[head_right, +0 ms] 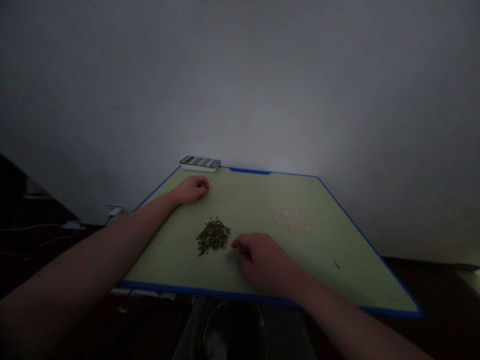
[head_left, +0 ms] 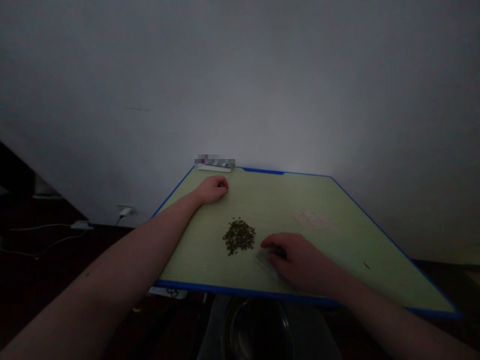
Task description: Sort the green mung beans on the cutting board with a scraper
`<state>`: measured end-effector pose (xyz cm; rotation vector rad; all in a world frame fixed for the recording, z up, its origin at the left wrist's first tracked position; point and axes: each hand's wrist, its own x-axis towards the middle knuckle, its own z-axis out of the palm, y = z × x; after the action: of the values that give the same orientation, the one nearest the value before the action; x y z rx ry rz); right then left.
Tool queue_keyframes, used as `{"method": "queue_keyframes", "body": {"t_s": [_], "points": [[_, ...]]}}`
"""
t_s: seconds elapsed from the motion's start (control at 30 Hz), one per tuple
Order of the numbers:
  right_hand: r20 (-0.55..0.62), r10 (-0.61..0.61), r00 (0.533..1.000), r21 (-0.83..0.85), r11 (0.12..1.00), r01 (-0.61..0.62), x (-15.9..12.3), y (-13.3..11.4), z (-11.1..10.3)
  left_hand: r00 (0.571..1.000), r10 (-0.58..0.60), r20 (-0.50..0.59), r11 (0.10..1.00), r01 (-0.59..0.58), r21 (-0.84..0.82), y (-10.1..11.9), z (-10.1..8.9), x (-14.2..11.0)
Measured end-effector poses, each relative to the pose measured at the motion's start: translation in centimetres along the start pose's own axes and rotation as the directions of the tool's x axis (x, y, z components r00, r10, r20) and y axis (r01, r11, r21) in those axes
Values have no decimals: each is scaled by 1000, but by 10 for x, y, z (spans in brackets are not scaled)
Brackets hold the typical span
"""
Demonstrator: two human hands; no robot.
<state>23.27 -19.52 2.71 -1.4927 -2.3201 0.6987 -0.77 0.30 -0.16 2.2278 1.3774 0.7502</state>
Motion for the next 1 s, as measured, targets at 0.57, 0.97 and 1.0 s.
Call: {"method": "queue_keyframes", "body": {"t_s": [0.57,0.97,1.0], "points": [[-111,-2,994,-140,990,-14,19,-5,2,1000,-7,13,999,7,32,3,-2,-1],[-160,115,980,-213,966,-148,16,20,-13,1000,2,3,1000,-2,13,-4,1,2],[-163,126,979,-221,962,-160,16,23,-16,1000,4,2,1000,-4,14,-5,1,2]]}}
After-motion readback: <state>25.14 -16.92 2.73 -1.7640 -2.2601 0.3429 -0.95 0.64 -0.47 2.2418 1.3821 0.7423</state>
